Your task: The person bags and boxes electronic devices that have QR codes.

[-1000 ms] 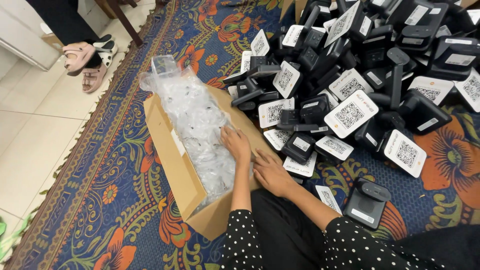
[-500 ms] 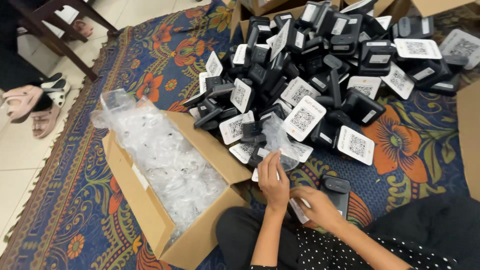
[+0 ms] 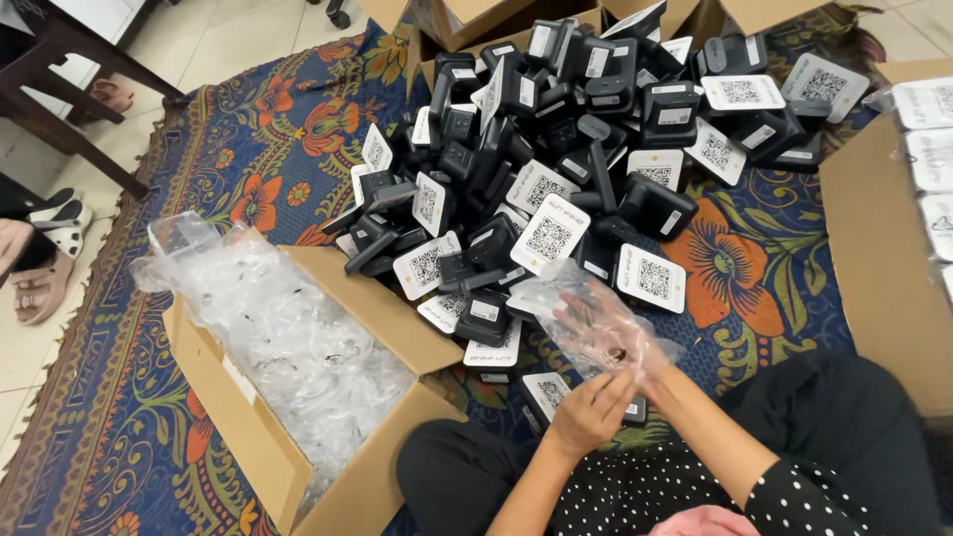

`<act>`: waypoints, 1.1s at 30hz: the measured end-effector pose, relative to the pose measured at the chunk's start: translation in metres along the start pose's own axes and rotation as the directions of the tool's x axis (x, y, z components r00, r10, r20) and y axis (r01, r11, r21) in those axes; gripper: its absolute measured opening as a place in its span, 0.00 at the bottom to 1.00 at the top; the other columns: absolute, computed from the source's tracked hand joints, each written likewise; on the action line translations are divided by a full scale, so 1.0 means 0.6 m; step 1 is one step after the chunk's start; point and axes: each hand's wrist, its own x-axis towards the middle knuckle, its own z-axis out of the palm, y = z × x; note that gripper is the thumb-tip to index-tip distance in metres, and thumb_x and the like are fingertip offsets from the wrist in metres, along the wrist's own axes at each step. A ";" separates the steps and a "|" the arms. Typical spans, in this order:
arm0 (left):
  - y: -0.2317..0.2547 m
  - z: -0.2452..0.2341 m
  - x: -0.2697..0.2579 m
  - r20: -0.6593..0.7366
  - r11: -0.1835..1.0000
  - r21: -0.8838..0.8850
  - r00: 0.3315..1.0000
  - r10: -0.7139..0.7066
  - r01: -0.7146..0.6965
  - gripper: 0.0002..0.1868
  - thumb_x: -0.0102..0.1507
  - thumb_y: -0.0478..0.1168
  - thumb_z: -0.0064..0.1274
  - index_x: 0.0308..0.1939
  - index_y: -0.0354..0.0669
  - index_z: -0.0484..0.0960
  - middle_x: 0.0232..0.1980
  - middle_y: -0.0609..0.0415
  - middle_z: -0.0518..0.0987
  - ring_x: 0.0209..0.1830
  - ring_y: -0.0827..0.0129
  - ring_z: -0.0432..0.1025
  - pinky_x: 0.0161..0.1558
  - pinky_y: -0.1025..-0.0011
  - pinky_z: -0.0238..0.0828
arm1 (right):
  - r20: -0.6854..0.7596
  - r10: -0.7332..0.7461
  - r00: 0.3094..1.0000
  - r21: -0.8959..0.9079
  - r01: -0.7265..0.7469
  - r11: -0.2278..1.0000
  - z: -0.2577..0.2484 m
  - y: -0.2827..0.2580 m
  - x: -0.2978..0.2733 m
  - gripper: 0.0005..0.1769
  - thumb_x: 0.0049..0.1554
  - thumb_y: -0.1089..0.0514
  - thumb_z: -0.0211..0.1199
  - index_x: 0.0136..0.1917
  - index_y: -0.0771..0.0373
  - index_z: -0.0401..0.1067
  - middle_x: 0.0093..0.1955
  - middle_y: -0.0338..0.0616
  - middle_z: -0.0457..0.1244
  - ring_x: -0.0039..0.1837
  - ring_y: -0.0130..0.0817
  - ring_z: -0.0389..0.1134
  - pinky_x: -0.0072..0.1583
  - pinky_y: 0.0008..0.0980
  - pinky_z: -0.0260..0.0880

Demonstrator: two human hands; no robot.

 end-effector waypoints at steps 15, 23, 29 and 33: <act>-0.070 -0.008 0.029 -0.043 0.818 0.087 0.822 -0.568 0.569 0.27 0.61 0.26 0.49 0.67 0.31 0.74 0.73 0.45 0.71 0.50 0.51 0.73 0.48 0.65 0.74 | 0.051 0.055 0.997 -0.630 -0.011 0.776 -0.108 0.110 0.005 0.37 0.61 0.47 0.56 0.80 0.57 0.56 0.84 0.47 0.51 0.82 0.43 0.50 0.77 0.39 0.47; -0.090 -0.026 0.031 -0.172 0.716 0.042 0.711 -0.682 0.697 0.27 0.60 0.25 0.48 0.65 0.31 0.74 0.73 0.47 0.71 0.52 0.48 0.71 0.50 0.59 0.72 | 0.467 -0.008 0.884 -0.791 0.422 0.443 -0.003 -0.010 -0.078 0.29 0.63 0.57 0.57 0.75 0.64 0.61 0.77 0.56 0.57 0.77 0.44 0.57 0.73 0.41 0.54; -0.082 -0.024 0.031 -0.143 0.694 0.058 0.694 -0.706 0.717 0.28 0.59 0.23 0.47 0.65 0.33 0.75 0.73 0.49 0.71 0.51 0.51 0.71 0.47 0.61 0.72 | -0.204 -0.077 0.976 -0.843 -0.135 0.521 -0.100 -0.001 -0.064 0.22 0.61 0.51 0.62 0.65 0.62 0.73 0.59 0.54 0.71 0.59 0.47 0.73 0.58 0.41 0.73; -0.074 -0.013 0.030 0.000 0.784 0.105 0.788 -0.615 0.612 0.29 0.56 0.23 0.50 0.63 0.32 0.77 0.74 0.53 0.71 0.45 0.55 0.71 0.44 0.64 0.72 | -0.149 -0.028 0.989 -0.973 -0.151 -0.176 -0.132 0.054 -0.068 0.42 0.49 0.46 0.73 0.73 0.57 0.63 0.66 0.51 0.61 0.64 0.51 0.64 0.59 0.43 0.69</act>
